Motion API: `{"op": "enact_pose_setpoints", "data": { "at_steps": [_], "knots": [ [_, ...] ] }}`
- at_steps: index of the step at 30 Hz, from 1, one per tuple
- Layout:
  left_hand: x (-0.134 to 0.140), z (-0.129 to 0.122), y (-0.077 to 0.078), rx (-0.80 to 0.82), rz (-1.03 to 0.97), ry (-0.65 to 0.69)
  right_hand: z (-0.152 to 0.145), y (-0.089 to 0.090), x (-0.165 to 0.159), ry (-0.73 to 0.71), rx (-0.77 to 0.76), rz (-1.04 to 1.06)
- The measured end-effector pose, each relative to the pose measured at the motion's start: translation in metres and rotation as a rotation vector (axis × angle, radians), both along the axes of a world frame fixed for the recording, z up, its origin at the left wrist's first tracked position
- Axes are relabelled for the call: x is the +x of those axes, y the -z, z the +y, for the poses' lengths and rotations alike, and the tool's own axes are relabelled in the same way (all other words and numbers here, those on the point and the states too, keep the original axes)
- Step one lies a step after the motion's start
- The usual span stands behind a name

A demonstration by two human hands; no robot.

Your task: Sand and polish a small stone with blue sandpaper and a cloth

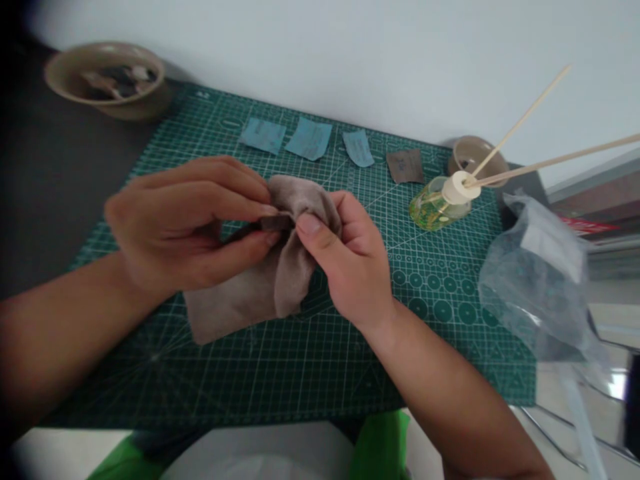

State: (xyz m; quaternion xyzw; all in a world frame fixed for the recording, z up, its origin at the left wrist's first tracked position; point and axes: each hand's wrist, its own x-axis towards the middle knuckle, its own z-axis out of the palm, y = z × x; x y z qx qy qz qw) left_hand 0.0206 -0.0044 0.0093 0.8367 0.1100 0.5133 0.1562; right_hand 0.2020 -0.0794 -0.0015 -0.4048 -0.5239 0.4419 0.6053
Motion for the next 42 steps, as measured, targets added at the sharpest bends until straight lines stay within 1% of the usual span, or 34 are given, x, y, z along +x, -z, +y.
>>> {"op": "enact_pose_setpoints", "data": {
  "at_steps": [4, 9, 12, 16, 19, 22, 25, 28, 29, 30, 33, 35, 37, 40, 42],
  "knots": [
    [-0.001, 0.002, 0.000, 0.070, 0.048, -0.009, 0.000, -0.003, -0.001, 0.010, 0.106, -0.154],
    [0.001, 0.000, -0.001, 0.138, 0.140, -0.069, -0.002, -0.010, 0.001, 0.124, 0.228, -0.480],
    [0.004, -0.003, 0.000, 0.164, 0.167, -0.125, -0.004, -0.012, 0.002, 0.146, 0.261, -0.550],
    [0.007, -0.003, 0.001, 0.238, 0.152, -0.134, -0.005, -0.016, 0.002, 0.138, 0.144, -0.478],
    [0.006, -0.002, 0.003, 0.266, 0.168, -0.150, -0.003, -0.019, 0.002, 0.103, 0.073, -0.416],
    [0.003, -0.001, 0.003, 0.264, 0.166, -0.112, 0.000, -0.017, 0.004, 0.004, -0.025, -0.281],
    [0.001, 0.000, 0.001, 0.196, 0.148, -0.067, 0.004, -0.012, 0.009, -0.103, -0.102, -0.109],
    [0.001, -0.001, -0.001, 0.219, 0.135, -0.007, 0.005, -0.011, 0.012, -0.173, -0.130, -0.068],
    [0.002, -0.002, -0.002, 0.247, 0.134, 0.032, 0.005, -0.011, 0.013, -0.174, -0.130, -0.071],
    [0.002, -0.003, -0.003, 0.237, 0.140, 0.049, 0.004, -0.012, 0.013, -0.165, -0.126, -0.074],
    [0.004, -0.012, -0.005, 0.076, 0.094, 0.041, 0.002, -0.015, 0.012, -0.118, -0.120, -0.050],
    [0.005, -0.018, -0.006, -0.030, 0.043, 0.058, 0.001, -0.015, 0.010, -0.104, -0.120, -0.015],
    [0.005, -0.022, -0.006, -0.099, 0.016, 0.083, 0.000, -0.015, 0.009, -0.101, -0.116, 0.018],
    [0.005, -0.021, -0.004, -0.135, 0.010, 0.095, -0.001, -0.014, 0.008, -0.085, -0.096, 0.042],
    [0.005, -0.017, -0.001, -0.102, 0.029, 0.077, -0.002, -0.014, 0.008, -0.032, -0.080, -0.003]
  ]
}}
